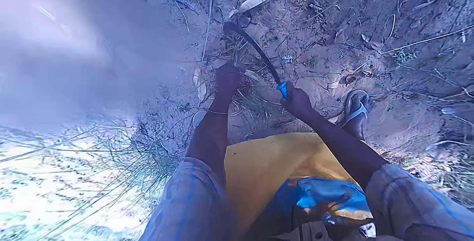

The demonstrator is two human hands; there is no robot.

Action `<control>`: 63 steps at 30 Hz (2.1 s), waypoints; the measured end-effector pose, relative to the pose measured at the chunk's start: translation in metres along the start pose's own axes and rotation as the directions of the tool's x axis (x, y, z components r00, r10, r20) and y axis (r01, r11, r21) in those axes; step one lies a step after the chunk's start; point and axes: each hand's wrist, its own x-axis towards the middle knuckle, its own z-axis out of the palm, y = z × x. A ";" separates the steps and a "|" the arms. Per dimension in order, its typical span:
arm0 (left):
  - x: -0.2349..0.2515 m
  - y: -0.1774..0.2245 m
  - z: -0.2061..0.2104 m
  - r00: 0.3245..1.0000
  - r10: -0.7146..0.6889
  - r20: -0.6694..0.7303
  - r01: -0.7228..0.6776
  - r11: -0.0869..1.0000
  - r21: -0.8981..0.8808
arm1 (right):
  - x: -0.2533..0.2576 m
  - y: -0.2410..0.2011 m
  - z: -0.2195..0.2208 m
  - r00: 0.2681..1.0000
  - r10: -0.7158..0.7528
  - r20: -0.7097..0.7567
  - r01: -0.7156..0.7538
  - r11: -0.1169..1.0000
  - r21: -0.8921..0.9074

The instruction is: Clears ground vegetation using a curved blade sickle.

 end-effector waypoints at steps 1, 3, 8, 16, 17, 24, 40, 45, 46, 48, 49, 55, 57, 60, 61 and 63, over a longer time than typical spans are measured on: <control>0.003 -0.007 -0.006 1.000 0.008 -0.029 -0.009 1.000 -0.019 | 0.007 -0.013 -0.009 0.997 -0.065 -0.035 0.066 0.998 0.001; 0.008 -0.016 -0.016 0.998 0.017 -0.055 -0.019 0.999 -0.026 | 0.029 -0.038 -0.027 0.979 -0.180 -0.094 0.180 0.984 -0.006; 0.011 -0.029 -0.021 0.999 0.033 -0.021 -0.032 0.998 0.054 | 0.026 0.044 0.008 0.996 0.060 0.060 -0.054 0.994 -0.098; -0.052 -0.053 0.034 0.964 0.002 0.267 -0.104 0.924 0.368 | -0.158 0.109 0.025 0.902 0.411 0.130 -0.407 0.912 -0.060; -0.059 -0.051 0.044 0.950 0.001 0.313 -0.133 0.906 0.401 | -0.158 0.107 0.025 0.908 0.403 0.112 -0.399 0.915 -0.053; -0.087 0.002 0.067 0.899 0.016 0.437 -0.286 0.777 0.560 | -0.183 0.106 0.067 0.952 0.256 -0.166 -0.230 0.959 0.165; -0.009 0.018 0.115 0.848 0.480 0.224 -0.530 0.782 0.327 | -0.173 0.131 0.083 0.847 0.502 -0.176 -0.352 0.778 0.521; -0.107 -0.064 0.206 0.923 0.287 0.258 -0.351 0.902 0.251 | -0.163 0.134 0.081 0.858 0.487 -0.166 -0.317 0.754 0.575; -0.130 -0.074 0.221 0.926 0.253 0.280 -0.325 0.912 0.251 | -0.164 0.135 0.080 0.862 0.481 -0.161 -0.311 0.752 0.581; -0.161 -0.073 0.232 0.892 0.112 0.438 -0.255 0.925 0.283 | -0.164 0.137 0.079 0.869 0.463 -0.176 -0.279 0.752 0.598; -0.169 -0.059 0.225 0.849 0.014 0.529 -0.206 0.929 0.307 | -0.164 0.138 0.077 0.871 0.459 -0.177 -0.273 0.750 0.603; -0.106 0.018 0.127 0.971 0.237 -0.023 -0.234 0.969 0.073 | -0.160 0.137 0.066 0.860 0.474 -0.191 -0.258 0.726 0.637; -0.056 0.031 0.111 0.946 0.280 -0.164 -0.271 0.959 0.077 | -0.158 0.137 0.063 0.854 0.482 -0.195 -0.253 0.713 0.654; -0.004 0.025 0.097 0.971 0.086 -0.225 -0.037 0.976 0.214 | -0.156 0.135 0.061 0.847 0.496 -0.194 -0.252 0.694 0.674; 0.007 0.018 0.094 0.960 0.011 -0.278 0.058 0.970 0.237 | -0.156 0.136 0.061 0.847 0.496 -0.193 -0.254 0.695 0.673; 0.015 0.001 0.089 0.941 -0.081 -0.330 0.164 0.959 0.230 | -0.157 0.136 0.062 0.851 0.491 -0.187 -0.256 0.699 0.668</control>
